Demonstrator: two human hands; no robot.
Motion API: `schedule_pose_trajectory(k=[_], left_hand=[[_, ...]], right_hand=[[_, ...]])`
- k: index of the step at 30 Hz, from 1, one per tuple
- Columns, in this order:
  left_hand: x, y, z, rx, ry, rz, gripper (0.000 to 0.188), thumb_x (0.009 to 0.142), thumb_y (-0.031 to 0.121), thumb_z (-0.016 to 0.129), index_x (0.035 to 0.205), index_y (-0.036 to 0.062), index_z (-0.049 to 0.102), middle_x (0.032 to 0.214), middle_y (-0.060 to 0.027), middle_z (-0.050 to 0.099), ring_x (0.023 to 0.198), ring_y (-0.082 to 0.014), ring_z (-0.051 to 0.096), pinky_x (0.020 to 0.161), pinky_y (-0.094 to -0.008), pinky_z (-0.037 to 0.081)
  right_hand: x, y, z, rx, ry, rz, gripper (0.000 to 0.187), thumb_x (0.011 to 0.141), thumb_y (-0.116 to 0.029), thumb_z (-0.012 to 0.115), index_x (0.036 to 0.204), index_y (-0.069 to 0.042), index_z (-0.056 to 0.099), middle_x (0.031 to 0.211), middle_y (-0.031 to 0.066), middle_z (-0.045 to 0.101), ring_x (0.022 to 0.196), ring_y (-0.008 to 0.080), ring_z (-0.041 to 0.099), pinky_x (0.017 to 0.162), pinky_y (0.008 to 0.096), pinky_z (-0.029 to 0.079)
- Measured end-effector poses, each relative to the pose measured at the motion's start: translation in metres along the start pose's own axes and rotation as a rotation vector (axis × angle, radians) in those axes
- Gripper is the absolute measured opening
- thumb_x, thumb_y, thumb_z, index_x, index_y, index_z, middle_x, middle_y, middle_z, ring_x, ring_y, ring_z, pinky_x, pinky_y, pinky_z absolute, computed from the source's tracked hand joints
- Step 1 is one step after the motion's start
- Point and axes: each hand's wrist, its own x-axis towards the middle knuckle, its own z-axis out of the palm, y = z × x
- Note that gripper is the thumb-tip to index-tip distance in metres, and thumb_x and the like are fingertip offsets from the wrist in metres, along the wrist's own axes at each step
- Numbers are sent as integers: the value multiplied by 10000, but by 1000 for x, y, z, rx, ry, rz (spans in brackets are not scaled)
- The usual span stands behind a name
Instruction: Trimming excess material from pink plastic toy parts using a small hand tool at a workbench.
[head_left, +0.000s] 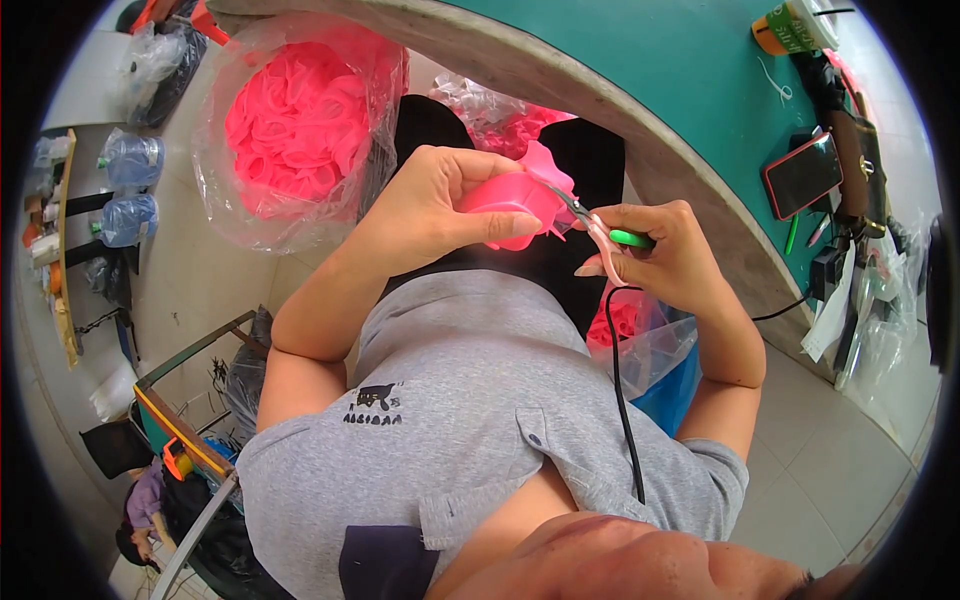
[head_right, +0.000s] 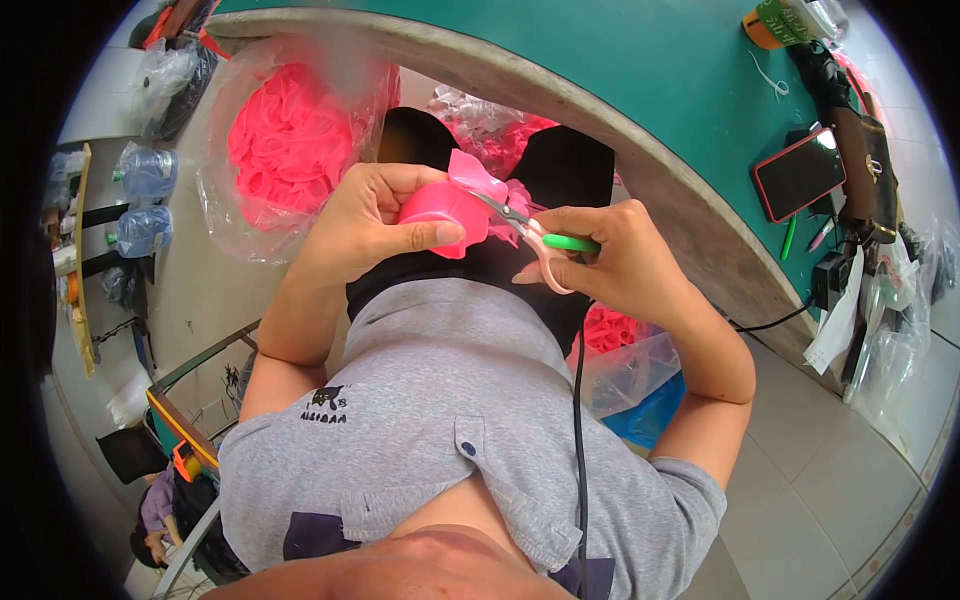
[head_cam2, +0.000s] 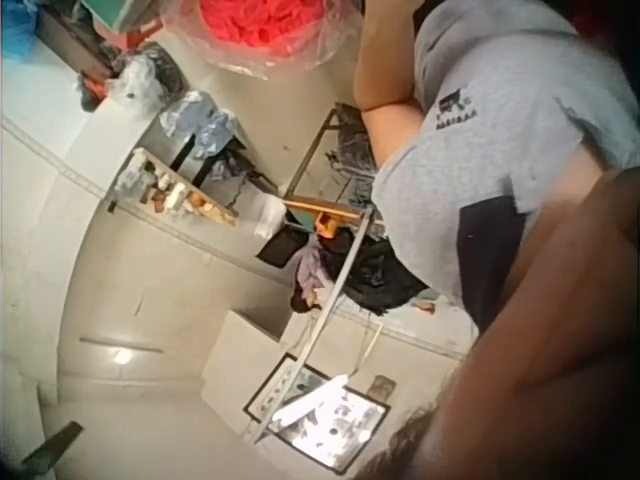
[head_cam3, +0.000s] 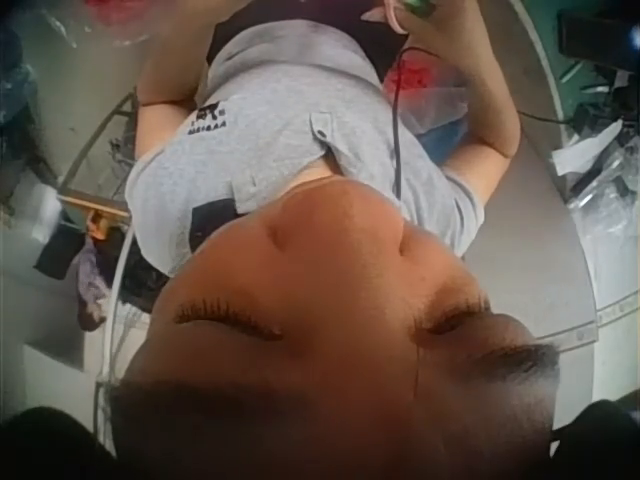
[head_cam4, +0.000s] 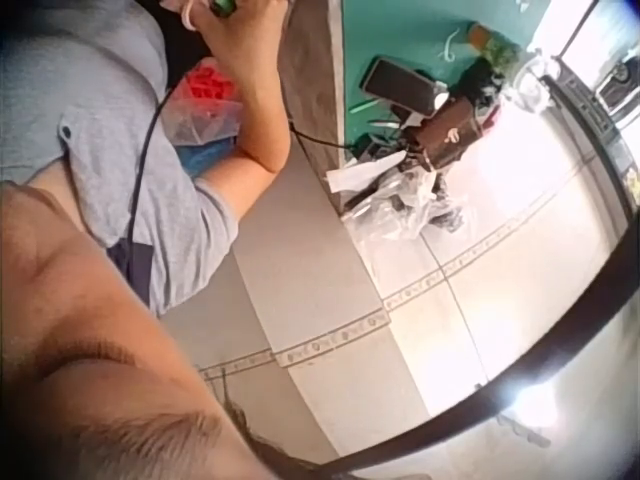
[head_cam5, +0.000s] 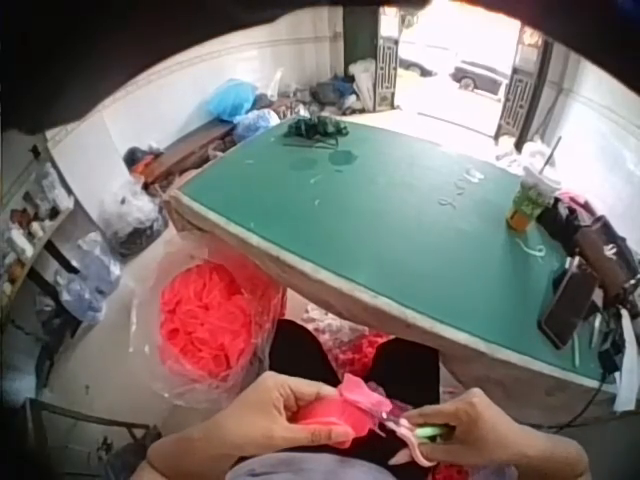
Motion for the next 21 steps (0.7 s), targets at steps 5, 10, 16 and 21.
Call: schedule_pose_trajectory(k=[5, 10, 16, 21], left_hand=[[0, 4, 2, 25, -19, 5, 341, 783, 110, 752, 1082, -22, 653, 866, -43, 674, 770, -70, 607, 708, -215, 503], [1, -4, -1, 66, -52, -5, 349, 781, 114, 752, 1088, -19, 653, 873, -51, 680, 777, -71, 609, 715, -213, 499], [4, -7, 0, 33, -73, -34, 364, 777, 110, 754, 1092, -36, 643, 907, -67, 688, 809, -94, 635, 730, -226, 511], [6, -7, -2, -103, -26, -1, 385, 781, 102, 753, 1118, -37, 629, 924, -90, 685, 816, -112, 644, 744, -239, 527]], right_hand=[[0, 2, -1, 14, -27, 28, 177, 844, -19, 654, 994, 75, 653, 689, 43, 610, 719, 124, 681, 550, 192, 483], [2, 0, -1, -11, -49, 46, 185, 836, -10, 658, 1000, 75, 651, 700, 46, 612, 719, 124, 679, 551, 196, 490], [5, -5, -8, 125, 49, 35, 199, 791, -28, 716, 969, 44, 661, 749, 30, 614, 671, 63, 619, 569, 201, 479], [18, 6, -7, 114, 213, -33, 324, 761, -3, 733, 1059, 40, 615, 796, 34, 628, 694, 65, 575, 605, 194, 460]])
